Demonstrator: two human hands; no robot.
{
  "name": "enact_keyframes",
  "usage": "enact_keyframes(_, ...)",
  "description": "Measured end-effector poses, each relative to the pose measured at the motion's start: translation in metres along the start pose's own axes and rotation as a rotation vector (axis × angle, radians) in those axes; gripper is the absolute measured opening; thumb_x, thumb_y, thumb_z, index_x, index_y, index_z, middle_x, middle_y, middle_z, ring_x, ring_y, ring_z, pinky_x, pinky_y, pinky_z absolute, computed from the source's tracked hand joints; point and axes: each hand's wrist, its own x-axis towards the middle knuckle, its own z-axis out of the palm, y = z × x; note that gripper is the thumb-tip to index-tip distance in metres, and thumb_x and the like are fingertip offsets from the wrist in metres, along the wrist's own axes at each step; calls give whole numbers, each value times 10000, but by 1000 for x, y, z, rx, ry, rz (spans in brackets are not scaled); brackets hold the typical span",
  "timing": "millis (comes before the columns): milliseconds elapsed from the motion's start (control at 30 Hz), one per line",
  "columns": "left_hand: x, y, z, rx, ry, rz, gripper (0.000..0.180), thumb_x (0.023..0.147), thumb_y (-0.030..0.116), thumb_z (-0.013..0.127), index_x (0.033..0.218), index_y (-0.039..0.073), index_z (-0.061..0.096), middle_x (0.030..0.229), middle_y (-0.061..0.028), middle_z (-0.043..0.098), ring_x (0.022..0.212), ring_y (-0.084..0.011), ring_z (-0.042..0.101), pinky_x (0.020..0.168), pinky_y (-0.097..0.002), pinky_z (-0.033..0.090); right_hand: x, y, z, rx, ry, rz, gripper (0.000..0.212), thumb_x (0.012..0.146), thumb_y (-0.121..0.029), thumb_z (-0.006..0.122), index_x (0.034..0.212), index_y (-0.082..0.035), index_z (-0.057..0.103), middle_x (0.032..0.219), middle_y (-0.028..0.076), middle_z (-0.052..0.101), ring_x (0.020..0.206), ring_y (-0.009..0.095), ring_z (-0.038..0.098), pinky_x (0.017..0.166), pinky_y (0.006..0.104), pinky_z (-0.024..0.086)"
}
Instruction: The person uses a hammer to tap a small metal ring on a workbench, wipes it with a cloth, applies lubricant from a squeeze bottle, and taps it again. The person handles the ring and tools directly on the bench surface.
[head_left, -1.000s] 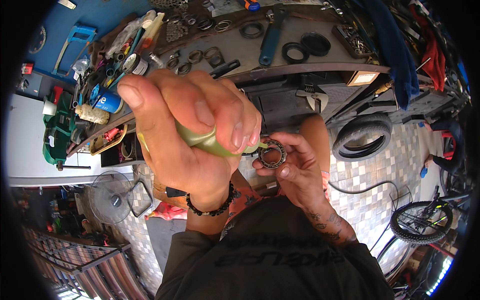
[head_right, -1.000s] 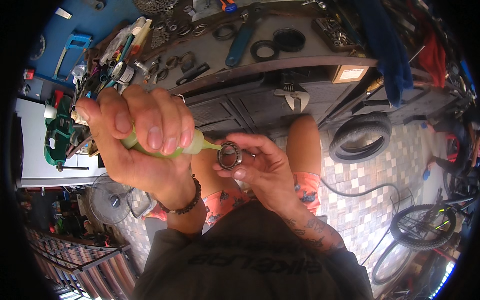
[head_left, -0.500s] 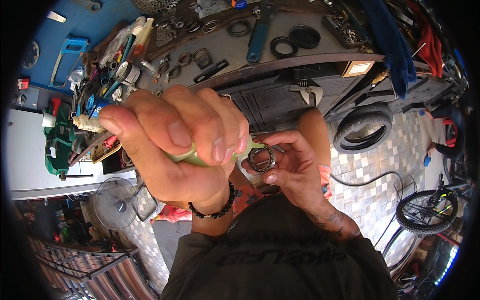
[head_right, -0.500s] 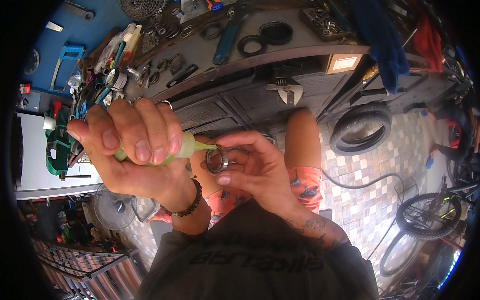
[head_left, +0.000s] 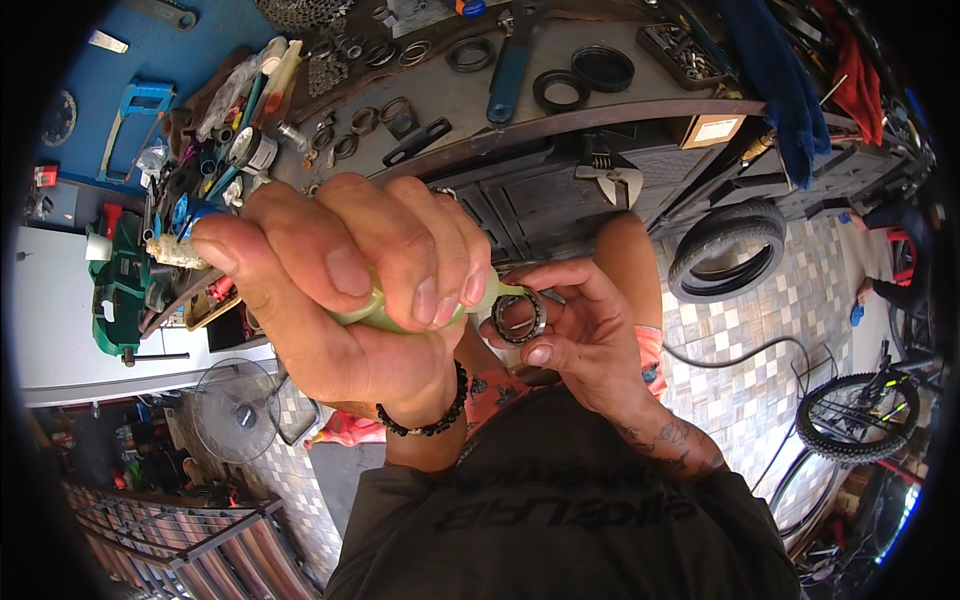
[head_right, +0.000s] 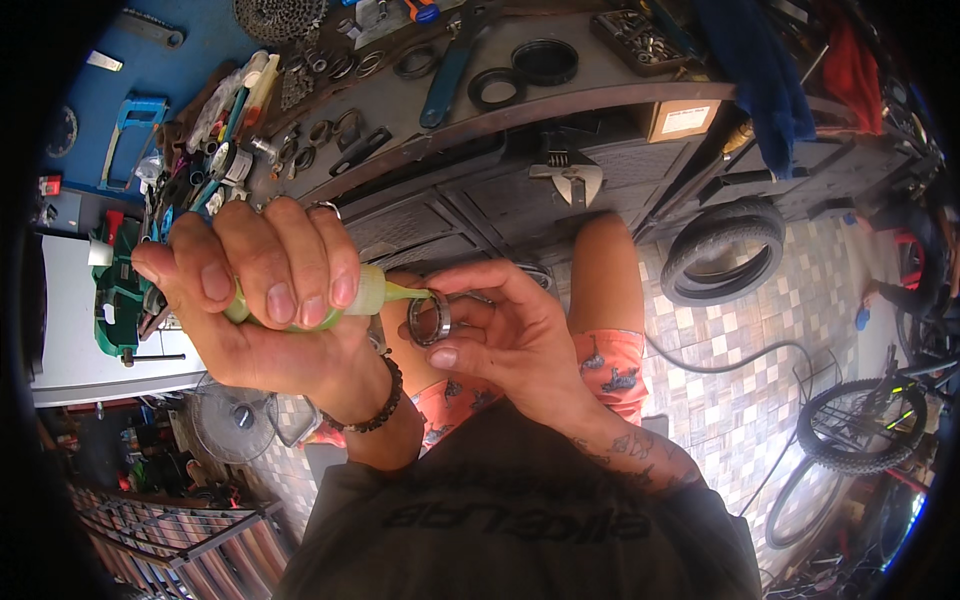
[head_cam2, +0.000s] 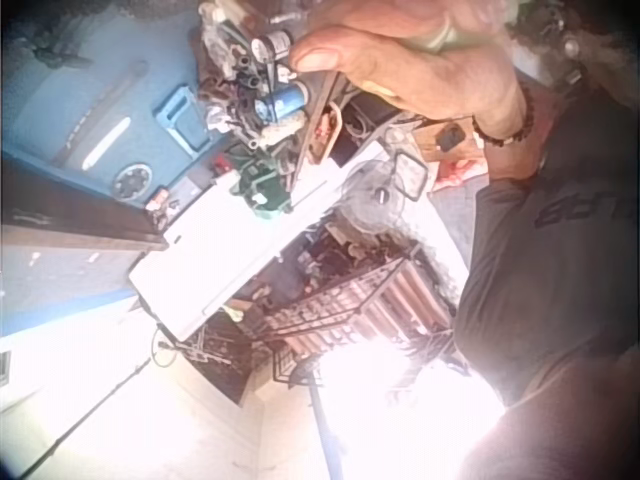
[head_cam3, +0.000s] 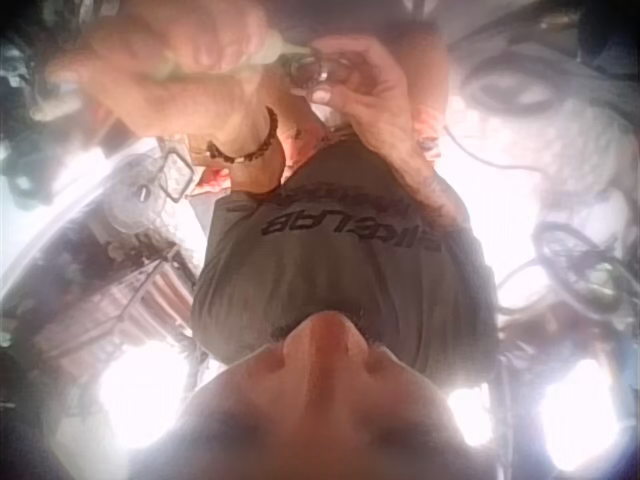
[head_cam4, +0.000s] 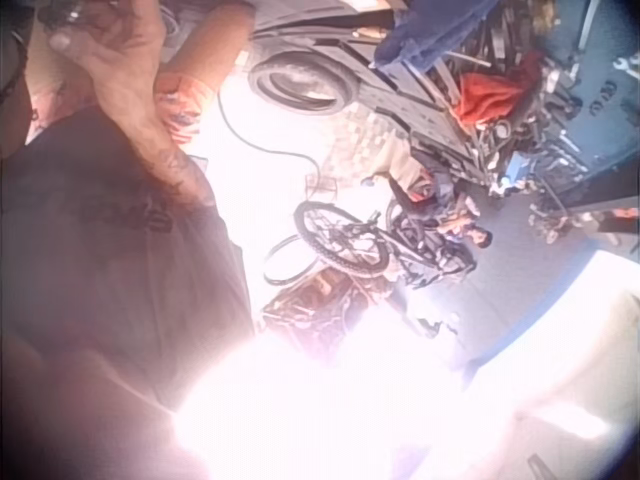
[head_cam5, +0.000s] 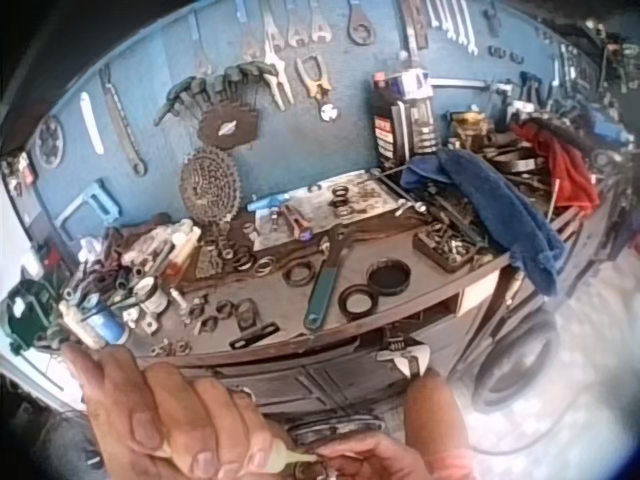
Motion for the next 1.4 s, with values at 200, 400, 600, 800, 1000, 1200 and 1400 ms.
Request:
enact_keyframes(200,0,0,1,10,7,-1,531,1168,438,225,920,125,574,683,-45,518,516,-170,428,507,-351,442,0,1,-1,33,-22,11,481,906,114,733,1337,5,549,1442,216,598,1179,188,658,1006,345,598)
enact_keyframes(400,3,0,-1,-2,-10,-7,519,1168,437,248,901,130,571,676,-34,516,513,-160,429,501,-342,438,2,0,-1,43,-35,18,466,919,114,717,1339,7,546,1448,216,594,1188,194,658,1008,344,600)
enact_keyframes(600,2,0,1,-12,3,-3,511,1169,428,254,903,126,568,672,-20,513,517,-154,434,500,-339,438,0,-1,2,15,37,78,515,909,-57,808,1336,29,533,1385,147,576,1118,232,686,1033,485,617)
enact_keyframes(800,2,1,1,-14,-7,-9,513,1169,429,241,912,126,565,663,-22,495,522,-159,433,501,-348,440,1,0,2,38,17,63,507,934,-69,787,1354,37,524,1379,146,577,1140,225,676,1017,493,630)
enact_keyframes(1000,2,1,-1,-31,-18,-24,521,1169,431,233,916,125,571,664,-33,496,520,-166,427,503,-352,440,0,2,-1,121,-37,44,403,959,98,677,1336,33,550,1439,204,573,1170,204,652,1072,442,595)
enact_keyframes(1200,1,0,0,-43,-26,-29,528,1169,432,225,923,122,574,677,-39,505,519,-169,429,509,-359,442,0,3,-4,124,-47,27,402,973,68,680,1352,50,547,1405,177,591,1175,210,653,1068,445,600)
enact_keyframes(1400,2,-1,-1,-47,-35,-27,534,1168,440,222,932,121,580,677,-40,506,519,-170,429,510,-358,443,-1,3,-4,123,-43,31,397,981,49,682,1354,56,547,1392,176,596,1180,214,654,1062,440,604)
